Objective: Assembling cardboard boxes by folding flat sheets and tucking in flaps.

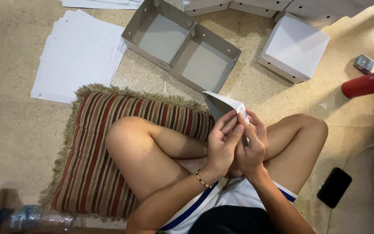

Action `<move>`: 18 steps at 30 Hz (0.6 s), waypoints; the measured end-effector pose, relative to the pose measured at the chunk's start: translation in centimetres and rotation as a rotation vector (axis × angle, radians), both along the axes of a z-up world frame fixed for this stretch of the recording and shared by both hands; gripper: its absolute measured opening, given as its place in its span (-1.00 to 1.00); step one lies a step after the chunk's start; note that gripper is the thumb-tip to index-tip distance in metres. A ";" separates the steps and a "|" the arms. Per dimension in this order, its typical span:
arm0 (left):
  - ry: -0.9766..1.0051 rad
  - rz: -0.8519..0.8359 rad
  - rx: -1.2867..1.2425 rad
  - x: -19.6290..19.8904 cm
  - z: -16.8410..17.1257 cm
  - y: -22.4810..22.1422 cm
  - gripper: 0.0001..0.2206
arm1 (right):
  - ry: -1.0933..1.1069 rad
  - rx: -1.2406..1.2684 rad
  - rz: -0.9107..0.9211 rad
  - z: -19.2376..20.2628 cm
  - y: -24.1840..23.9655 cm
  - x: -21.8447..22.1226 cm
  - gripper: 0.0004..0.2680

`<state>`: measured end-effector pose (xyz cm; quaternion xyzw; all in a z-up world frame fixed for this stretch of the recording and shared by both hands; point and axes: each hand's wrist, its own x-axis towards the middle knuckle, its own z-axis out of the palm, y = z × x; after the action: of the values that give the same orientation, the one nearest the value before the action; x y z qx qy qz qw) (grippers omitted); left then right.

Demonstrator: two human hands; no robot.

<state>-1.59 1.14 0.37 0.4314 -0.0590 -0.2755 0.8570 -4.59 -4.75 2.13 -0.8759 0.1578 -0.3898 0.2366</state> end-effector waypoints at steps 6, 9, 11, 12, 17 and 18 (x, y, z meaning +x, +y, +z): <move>0.017 -0.008 -0.029 -0.6 0.0 -0.2 -0.76 | 0.005 0.066 0.010 -0.6 -0.6 -0.4 -0.78; 0.023 -0.012 -0.044 -0.8 0.0 -0.1 -0.74 | 0.015 0.080 0.015 -0.7 -0.7 -0.7 -0.75; 0.028 -0.016 -0.050 -0.8 0.0 -0.2 -0.73 | 0.023 0.081 0.017 -0.9 -0.7 -0.8 -0.74; 0.030 -0.019 -0.055 -0.7 0.0 -0.3 -0.72 | 0.028 0.082 0.019 -1.0 -0.8 -0.8 -0.73; 0.040 -0.023 -0.071 -0.2 0.0 -0.3 -0.70 | -0.001 0.096 0.014 -0.9 -0.7 -0.9 -0.76; 0.042 -0.025 -0.077 -0.1 0.0 -0.3 -0.69 | -0.011 0.096 0.012 -0.9 -0.7 -0.9 -0.76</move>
<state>-1.72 0.86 0.42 0.3913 -0.0569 -0.2928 0.8706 -5.44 -5.48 1.19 -0.8622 0.1699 -0.3853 0.2815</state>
